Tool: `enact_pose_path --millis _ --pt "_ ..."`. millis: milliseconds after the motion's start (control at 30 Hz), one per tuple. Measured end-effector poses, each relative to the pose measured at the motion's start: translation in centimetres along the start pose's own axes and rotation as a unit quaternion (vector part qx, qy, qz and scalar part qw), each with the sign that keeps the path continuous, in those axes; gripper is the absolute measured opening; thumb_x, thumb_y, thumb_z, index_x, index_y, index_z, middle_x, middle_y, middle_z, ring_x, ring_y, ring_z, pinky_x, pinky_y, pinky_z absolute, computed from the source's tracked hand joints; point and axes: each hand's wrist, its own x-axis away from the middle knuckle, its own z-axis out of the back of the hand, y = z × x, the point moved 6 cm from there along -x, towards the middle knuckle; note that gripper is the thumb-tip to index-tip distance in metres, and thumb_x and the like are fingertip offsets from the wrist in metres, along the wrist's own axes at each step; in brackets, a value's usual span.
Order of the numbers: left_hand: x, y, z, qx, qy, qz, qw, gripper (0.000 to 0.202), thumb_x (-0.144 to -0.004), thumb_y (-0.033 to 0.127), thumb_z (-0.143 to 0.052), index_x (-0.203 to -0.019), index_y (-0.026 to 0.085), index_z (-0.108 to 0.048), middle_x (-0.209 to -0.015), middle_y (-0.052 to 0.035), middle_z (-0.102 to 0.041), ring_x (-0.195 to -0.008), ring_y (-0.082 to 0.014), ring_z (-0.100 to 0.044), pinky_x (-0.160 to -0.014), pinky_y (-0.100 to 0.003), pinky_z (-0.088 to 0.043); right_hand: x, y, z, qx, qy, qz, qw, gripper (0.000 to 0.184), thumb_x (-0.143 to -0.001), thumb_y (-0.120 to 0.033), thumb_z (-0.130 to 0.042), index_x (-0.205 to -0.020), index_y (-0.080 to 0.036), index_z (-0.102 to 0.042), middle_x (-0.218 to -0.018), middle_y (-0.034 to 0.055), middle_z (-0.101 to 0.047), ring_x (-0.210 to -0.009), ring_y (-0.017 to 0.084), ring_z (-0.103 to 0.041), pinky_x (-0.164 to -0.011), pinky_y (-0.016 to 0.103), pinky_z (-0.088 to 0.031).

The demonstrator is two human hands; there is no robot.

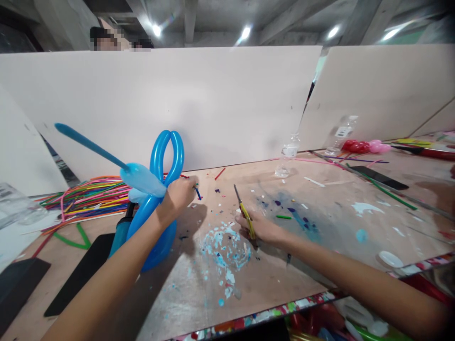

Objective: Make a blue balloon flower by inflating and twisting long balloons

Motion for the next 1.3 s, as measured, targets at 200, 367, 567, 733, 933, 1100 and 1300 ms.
enact_pose_path --millis 200,367,567,733,933,1100,1300 --pt "0.1 -0.3 1.1 0.025 0.036 -0.022 0.999 0.027 -0.084 0.020 -0.044 -0.084 0.018 -0.071 -0.083 -0.0100 -0.070 -0.078 -0.0205 -0.063 -0.066 -0.030 -0.040 -1.5 -1.8 6.0 0.403 0.115 0.090 0.904 0.021 -0.085 -0.036 -0.055 -0.094 -0.016 -0.053 -0.079 0.0080 -0.065 -0.064 0.017 -0.057 -0.055 0.026 -0.035" --pt "0.2 -0.9 1.5 0.053 0.022 -0.060 0.997 0.025 -0.081 0.019 -0.047 -0.082 0.017 -0.072 -0.081 -0.0094 -0.072 -0.076 -0.0213 -0.064 -0.066 -0.030 -0.041 -1.8 -2.1 8.5 0.569 0.118 0.052 0.812 0.031 -0.086 -0.043 -0.054 -0.085 -0.014 -0.063 -0.083 0.0139 -0.068 -0.072 0.024 -0.061 -0.060 0.029 -0.036" --pt "0.1 1.6 3.3 0.154 -0.004 -0.101 0.983 0.021 -0.076 0.017 -0.053 -0.080 0.017 -0.074 -0.080 -0.0059 -0.074 -0.072 -0.0183 -0.065 -0.065 -0.027 -0.041 -1.3 -9.0 3.8 0.442 0.160 0.178 0.865 0.042 -0.091 -0.054 -0.046 -0.096 -0.017 -0.064 -0.094 0.0113 -0.068 -0.081 0.022 -0.062 -0.067 0.029 -0.040" --pt "-0.2 3.7 5.3 0.245 -0.030 -0.131 0.960 0.020 -0.073 0.012 -0.054 -0.076 0.016 -0.073 -0.075 -0.0031 -0.073 -0.068 -0.0149 -0.064 -0.063 -0.024 -0.041 -3.0 -13.3 -3.0 0.321 0.019 0.306 0.896 0.033 -0.095 -0.041 -0.039 -0.083 -0.017 -0.058 -0.075 0.0043 -0.062 -0.070 0.016 -0.056 -0.064 0.026 -0.038" --pt "-0.2 2.6 6.7 0.264 -0.044 -0.101 0.958 0.015 -0.076 0.021 -0.059 -0.073 0.014 -0.072 -0.067 -0.0024 -0.070 -0.062 -0.0128 -0.059 -0.058 -0.024 -0.037 -4.1 -14.4 -2.9 0.239 0.016 0.320 0.917 0.036 -0.094 -0.034 -0.039 -0.062 -0.018 -0.046 -0.056 -0.0020 -0.047 -0.055 0.011 -0.045 -0.057 0.024 -0.034" --pt "-0.6 2.5 7.1 0.265 -0.051 -0.091 0.959 0.017 -0.077 0.022 -0.059 -0.074 0.013 -0.072 -0.066 -0.0038 -0.069 -0.059 -0.0119 -0.056 -0.056 -0.025 -0.037 -4.4 -14.5 -2.9 0.196 -0.008 0.291 0.936 0.028 -0.091 -0.031 -0.043 -0.073 -0.015 -0.057 -0.071 0.0036 -0.062 -0.063 0.012 -0.055 -0.057 0.023 -0.039" --pt "-1.1 2.3 7.5 0.264 -0.050 -0.089 0.959 0.021 -0.078 0.025 -0.056 -0.075 0.013 -0.073 -0.067 -0.0056 -0.069 -0.060 -0.0121 -0.055 -0.056 -0.025 -0.038 -5.1 -14.5 -3.9 0.175 -0.049 0.257 0.949 0.041 -0.097 -0.044 -0.032 -0.072 -0.017 -0.049 -0.066 0.0033 -0.058 -0.056 0.011 -0.051 -0.052 0.023 -0.037"
